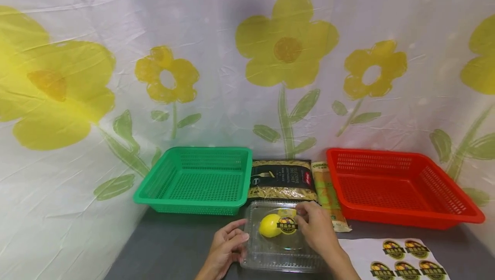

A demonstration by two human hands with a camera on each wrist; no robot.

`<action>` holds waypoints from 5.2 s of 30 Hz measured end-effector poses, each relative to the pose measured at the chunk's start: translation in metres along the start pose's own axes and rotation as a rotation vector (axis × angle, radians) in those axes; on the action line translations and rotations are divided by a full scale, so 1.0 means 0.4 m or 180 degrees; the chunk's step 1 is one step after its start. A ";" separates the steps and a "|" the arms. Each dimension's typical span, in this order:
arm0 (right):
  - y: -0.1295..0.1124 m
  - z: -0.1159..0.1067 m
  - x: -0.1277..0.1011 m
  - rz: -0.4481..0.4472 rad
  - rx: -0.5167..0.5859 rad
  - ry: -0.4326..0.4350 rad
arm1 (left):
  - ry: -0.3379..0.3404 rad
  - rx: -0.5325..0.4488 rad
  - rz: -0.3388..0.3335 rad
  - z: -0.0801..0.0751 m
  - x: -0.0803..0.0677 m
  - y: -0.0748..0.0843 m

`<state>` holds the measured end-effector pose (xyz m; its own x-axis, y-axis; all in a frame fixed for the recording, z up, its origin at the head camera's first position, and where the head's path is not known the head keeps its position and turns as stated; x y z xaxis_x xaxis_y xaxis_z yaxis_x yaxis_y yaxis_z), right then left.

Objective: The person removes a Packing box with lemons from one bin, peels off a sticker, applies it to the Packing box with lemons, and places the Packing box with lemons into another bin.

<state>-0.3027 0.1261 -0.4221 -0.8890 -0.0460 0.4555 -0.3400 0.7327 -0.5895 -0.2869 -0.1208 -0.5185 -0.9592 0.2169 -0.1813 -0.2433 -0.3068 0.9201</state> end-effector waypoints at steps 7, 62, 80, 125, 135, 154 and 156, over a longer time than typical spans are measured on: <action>0.024 -0.054 0.008 0.0246 0.0409 0.0335 | -0.0007 0.0154 -0.0070 -0.001 -0.013 0.007; 0.513 -0.396 -0.129 0.2704 0.3521 0.3267 | -0.0341 0.0372 -0.0004 0.192 -0.024 0.162; 0.517 -0.407 -0.126 0.2496 0.3358 0.3018 | -0.0379 -0.0124 0.0226 0.472 0.184 0.218; 0.515 -0.387 -0.128 0.2472 0.3477 0.3154 | 0.0583 0.2405 0.0200 0.749 0.353 0.117; 0.516 -0.384 -0.130 0.2544 0.3475 0.3159 | 0.0387 0.2126 0.0257 0.707 0.333 0.134; 0.531 -0.399 -0.123 0.2725 0.3284 0.3090 | 0.0161 0.1746 0.0546 0.492 0.260 0.180; 0.529 -0.405 -0.125 0.2704 0.3246 0.3143 | 0.0113 0.1674 0.0613 0.469 0.246 0.182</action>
<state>-0.2805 0.3933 -0.4614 -0.5242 0.8229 -0.2190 -0.2927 -0.4156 -0.8612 -0.3718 0.0521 -0.4042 -0.9857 0.1686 0.0038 0.0325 0.1677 0.9853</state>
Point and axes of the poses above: each hand's wrist, its own x-axis towards the middle knuckle, its own z-axis out of the palm, y = z × x, the point moved 6 cm from there along x, towards the middle knuckle
